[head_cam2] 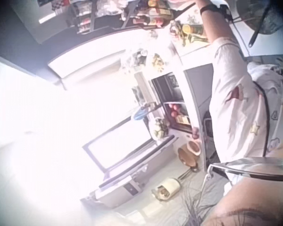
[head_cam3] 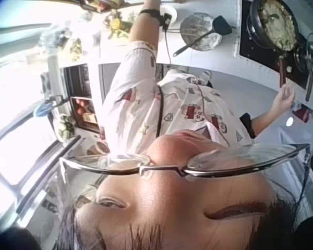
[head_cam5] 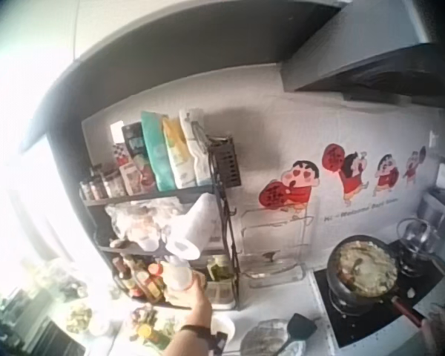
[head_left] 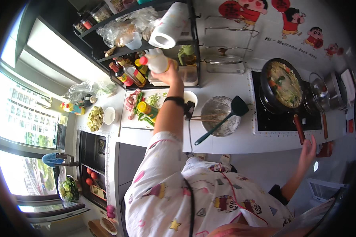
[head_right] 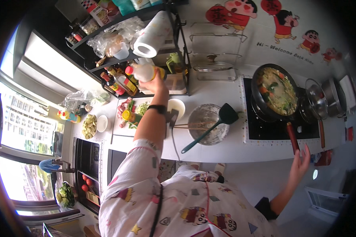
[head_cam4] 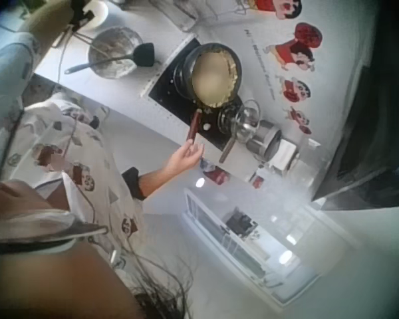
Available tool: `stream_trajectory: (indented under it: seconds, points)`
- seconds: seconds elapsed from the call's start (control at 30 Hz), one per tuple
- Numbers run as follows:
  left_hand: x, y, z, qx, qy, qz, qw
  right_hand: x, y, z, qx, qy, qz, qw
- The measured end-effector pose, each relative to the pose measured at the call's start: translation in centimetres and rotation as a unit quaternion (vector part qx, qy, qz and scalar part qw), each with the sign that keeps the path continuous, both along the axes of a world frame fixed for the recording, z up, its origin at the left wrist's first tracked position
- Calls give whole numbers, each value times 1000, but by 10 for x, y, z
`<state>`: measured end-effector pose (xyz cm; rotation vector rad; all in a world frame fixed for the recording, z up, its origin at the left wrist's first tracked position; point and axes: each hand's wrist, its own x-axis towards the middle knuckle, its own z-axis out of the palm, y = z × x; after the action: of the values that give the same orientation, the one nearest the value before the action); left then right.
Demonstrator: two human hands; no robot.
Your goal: The person stirs a pan of food on a stove using a spatula, then covers the pan with a lid. The person subsequently handles several condiment bottles, including opening and closing their caps by hand.
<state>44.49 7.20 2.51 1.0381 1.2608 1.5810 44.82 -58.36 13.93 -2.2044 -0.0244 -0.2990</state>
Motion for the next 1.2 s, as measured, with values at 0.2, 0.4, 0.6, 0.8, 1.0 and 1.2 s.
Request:
stream_trajectory:
  seconds: [0.2,0.4,0.6,0.8,1.0,1.2]
  points:
    - [30,73,-40,78,66,-1,995,-63,-27,18,-101,17,-108,989]
    - [49,97,-75,77,148,-135,977,-105,-34,16,-167,38,-123,977]
    - [53,122,-98,70,189,-242,949,-110,-43,1,-170,34,-105,979]
    - [49,117,-102,36,260,-230,937,-93,-27,1,-148,41,-71,986]
    - [45,75,-59,-50,317,-135,937,-24,-67,-63,367,44,-84,925]
    - [-9,40,-38,-122,-46,-350,928,89,-99,-148,235,76,-57,967]
